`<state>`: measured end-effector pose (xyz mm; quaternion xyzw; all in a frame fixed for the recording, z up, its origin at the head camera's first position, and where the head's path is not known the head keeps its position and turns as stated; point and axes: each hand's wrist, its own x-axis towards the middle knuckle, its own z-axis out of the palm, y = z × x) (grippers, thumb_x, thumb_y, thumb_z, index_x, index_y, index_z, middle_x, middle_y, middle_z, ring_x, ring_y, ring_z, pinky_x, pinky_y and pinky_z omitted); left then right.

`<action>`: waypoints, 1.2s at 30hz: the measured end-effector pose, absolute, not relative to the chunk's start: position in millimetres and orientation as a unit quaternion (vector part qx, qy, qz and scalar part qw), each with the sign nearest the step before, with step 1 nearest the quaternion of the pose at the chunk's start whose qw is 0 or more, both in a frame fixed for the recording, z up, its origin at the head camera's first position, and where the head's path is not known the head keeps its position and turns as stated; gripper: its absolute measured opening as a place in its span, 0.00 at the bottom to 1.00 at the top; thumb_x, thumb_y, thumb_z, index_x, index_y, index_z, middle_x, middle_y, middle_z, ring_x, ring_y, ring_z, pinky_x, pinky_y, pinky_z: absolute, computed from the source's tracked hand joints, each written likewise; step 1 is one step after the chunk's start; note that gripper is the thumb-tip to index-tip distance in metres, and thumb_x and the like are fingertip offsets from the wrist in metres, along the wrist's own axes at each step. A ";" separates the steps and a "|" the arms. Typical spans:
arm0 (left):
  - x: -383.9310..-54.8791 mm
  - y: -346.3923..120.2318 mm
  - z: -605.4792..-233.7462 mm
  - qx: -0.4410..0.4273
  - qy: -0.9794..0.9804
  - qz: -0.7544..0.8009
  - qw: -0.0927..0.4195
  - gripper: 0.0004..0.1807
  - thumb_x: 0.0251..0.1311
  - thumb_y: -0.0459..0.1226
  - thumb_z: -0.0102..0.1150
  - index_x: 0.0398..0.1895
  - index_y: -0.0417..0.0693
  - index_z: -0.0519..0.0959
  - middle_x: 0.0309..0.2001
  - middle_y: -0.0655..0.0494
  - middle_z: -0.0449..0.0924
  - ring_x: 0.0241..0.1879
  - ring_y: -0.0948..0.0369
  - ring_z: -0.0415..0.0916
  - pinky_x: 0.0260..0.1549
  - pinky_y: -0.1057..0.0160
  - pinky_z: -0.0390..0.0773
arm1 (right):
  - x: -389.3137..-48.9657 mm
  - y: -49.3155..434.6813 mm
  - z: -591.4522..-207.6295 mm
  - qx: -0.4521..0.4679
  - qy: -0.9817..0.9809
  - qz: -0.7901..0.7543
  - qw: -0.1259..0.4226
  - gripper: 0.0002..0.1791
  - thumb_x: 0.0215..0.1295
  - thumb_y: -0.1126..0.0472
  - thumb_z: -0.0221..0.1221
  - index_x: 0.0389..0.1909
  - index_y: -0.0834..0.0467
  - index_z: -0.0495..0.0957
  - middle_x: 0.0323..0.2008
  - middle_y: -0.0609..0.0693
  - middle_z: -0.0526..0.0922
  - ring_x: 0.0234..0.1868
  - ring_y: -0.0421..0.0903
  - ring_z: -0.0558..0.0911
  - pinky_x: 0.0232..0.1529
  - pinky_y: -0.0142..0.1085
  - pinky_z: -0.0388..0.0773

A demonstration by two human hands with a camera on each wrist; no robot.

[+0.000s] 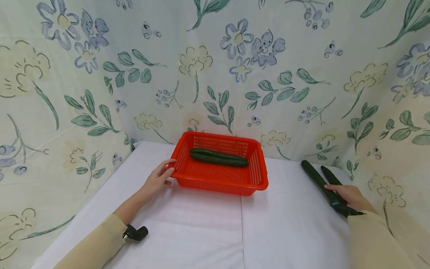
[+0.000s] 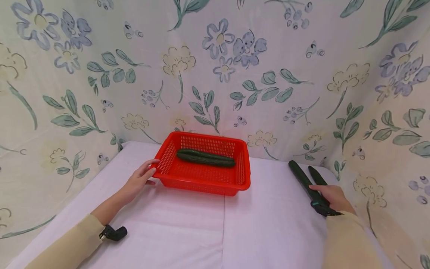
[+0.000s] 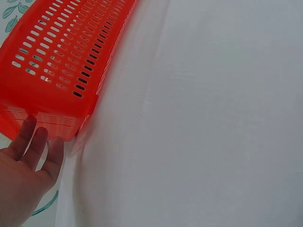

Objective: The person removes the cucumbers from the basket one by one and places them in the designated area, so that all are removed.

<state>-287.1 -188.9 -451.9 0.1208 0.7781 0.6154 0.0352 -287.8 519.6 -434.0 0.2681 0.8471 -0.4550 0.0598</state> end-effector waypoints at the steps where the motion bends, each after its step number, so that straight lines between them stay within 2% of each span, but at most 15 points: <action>1: -286.8 -189.1 -451.6 0.120 0.778 0.616 0.033 0.27 0.78 0.44 0.47 0.76 0.60 0.60 0.67 0.37 0.70 0.57 0.40 0.74 0.53 0.47 0.81 | -288.9 517.6 -434.6 0.268 0.850 -0.450 0.053 0.65 0.52 0.41 0.73 0.71 0.81 0.47 0.64 0.73 0.59 0.57 0.62 0.65 0.49 0.44 0.74; 3: -286.2 -189.3 -451.0 0.121 0.777 0.617 0.032 0.27 0.77 0.44 0.48 0.76 0.60 0.60 0.66 0.37 0.70 0.57 0.40 0.74 0.53 0.47 0.81 | -290.9 513.4 -436.6 0.270 0.855 -0.441 0.041 0.64 0.53 0.44 0.73 0.71 0.81 0.47 0.68 0.76 0.57 0.60 0.65 0.64 0.60 0.52 0.72; 5: -286.5 -189.3 -451.4 0.123 0.774 0.621 0.031 0.27 0.77 0.45 0.49 0.76 0.60 0.60 0.66 0.36 0.70 0.57 0.39 0.74 0.52 0.47 0.82 | -291.5 509.1 -438.3 0.272 0.860 -0.430 0.034 0.61 0.56 0.46 0.71 0.71 0.82 0.47 0.71 0.78 0.53 0.63 0.68 0.62 0.69 0.58 0.64; 7: -286.2 -189.2 -451.4 0.126 0.773 0.621 0.034 0.28 0.76 0.47 0.49 0.77 0.60 0.60 0.67 0.36 0.69 0.58 0.39 0.73 0.52 0.48 0.82 | -290.5 505.7 -439.3 0.274 0.865 -0.420 0.029 0.58 0.59 0.48 0.69 0.71 0.83 0.46 0.72 0.79 0.50 0.66 0.70 0.59 0.72 0.62 0.57; 12: -285.2 -188.1 -451.7 0.125 0.777 0.616 0.033 0.28 0.75 0.49 0.50 0.76 0.62 0.61 0.66 0.37 0.70 0.57 0.40 0.74 0.53 0.49 0.82 | -288.4 500.9 -439.3 0.281 0.874 -0.396 0.020 0.54 0.63 0.49 0.66 0.70 0.83 0.47 0.70 0.80 0.53 0.64 0.71 0.60 0.72 0.63 0.57; 14: -285.4 -188.1 -451.1 0.124 0.776 0.617 0.034 0.28 0.76 0.47 0.49 0.76 0.60 0.60 0.66 0.36 0.70 0.58 0.39 0.73 0.54 0.46 0.81 | -289.1 500.1 -438.5 0.275 0.879 -0.390 0.015 0.50 0.62 0.50 0.66 0.68 0.82 0.53 0.63 0.79 0.62 0.58 0.69 0.65 0.66 0.60 0.67; 16: -285.8 -188.0 -450.5 0.122 0.777 0.616 0.032 0.28 0.77 0.45 0.48 0.76 0.59 0.60 0.66 0.35 0.70 0.57 0.39 0.73 0.54 0.44 0.80 | -290.0 498.7 -437.1 0.273 0.881 -0.387 0.014 0.48 0.61 0.49 0.67 0.65 0.81 0.57 0.55 0.75 0.66 0.53 0.66 0.67 0.56 0.54 0.74; 19: -286.7 -188.3 -450.0 0.120 0.777 0.617 0.032 0.27 0.77 0.44 0.48 0.77 0.57 0.59 0.66 0.35 0.70 0.57 0.40 0.74 0.54 0.44 0.80 | -290.8 497.2 -435.4 0.261 0.889 -0.375 0.015 0.45 0.59 0.48 0.67 0.59 0.81 0.61 0.44 0.67 0.67 0.46 0.61 0.68 0.44 0.46 0.72; 22: -286.8 -188.5 -450.9 0.122 0.779 0.614 0.029 0.27 0.77 0.45 0.48 0.76 0.59 0.60 0.65 0.36 0.71 0.56 0.42 0.74 0.52 0.47 0.81 | -291.0 496.7 -433.7 0.254 0.896 -0.365 0.019 0.38 0.60 0.48 0.66 0.51 0.79 0.65 0.34 0.62 0.71 0.38 0.57 0.71 0.39 0.45 0.72; 24: -286.3 -188.9 -451.3 0.124 0.779 0.614 0.028 0.28 0.76 0.47 0.49 0.76 0.59 0.61 0.65 0.36 0.72 0.56 0.42 0.74 0.52 0.49 0.82 | -291.9 497.8 -432.7 0.251 0.900 -0.356 0.014 0.30 0.62 0.47 0.64 0.39 0.73 0.70 0.24 0.54 0.71 0.30 0.52 0.73 0.34 0.42 0.72; 26: -286.3 -189.2 -451.9 0.125 0.780 0.613 0.028 0.28 0.76 0.48 0.50 0.76 0.60 0.61 0.65 0.37 0.71 0.56 0.42 0.74 0.51 0.50 0.82 | -293.4 498.0 -429.6 0.248 0.900 -0.357 0.006 0.24 0.63 0.46 0.62 0.28 0.64 0.71 0.17 0.47 0.67 0.23 0.48 0.71 0.28 0.40 0.69; 29: -286.7 -189.5 -452.6 0.121 0.781 0.612 0.028 0.28 0.75 0.49 0.50 0.75 0.61 0.61 0.65 0.38 0.71 0.56 0.43 0.74 0.52 0.50 0.82 | -298.2 495.8 -420.8 0.240 0.900 -0.363 -0.007 0.25 0.65 0.43 0.60 0.19 0.57 0.68 0.15 0.44 0.67 0.22 0.46 0.71 0.26 0.40 0.69; 36: -286.5 -188.2 -451.2 0.117 0.781 0.612 0.027 0.27 0.76 0.46 0.49 0.76 0.60 0.61 0.67 0.37 0.70 0.56 0.42 0.75 0.53 0.47 0.81 | -316.4 478.5 -390.4 0.182 0.900 -0.396 0.006 0.28 0.67 0.35 0.57 0.21 0.53 0.69 0.19 0.43 0.68 0.25 0.46 0.72 0.31 0.40 0.73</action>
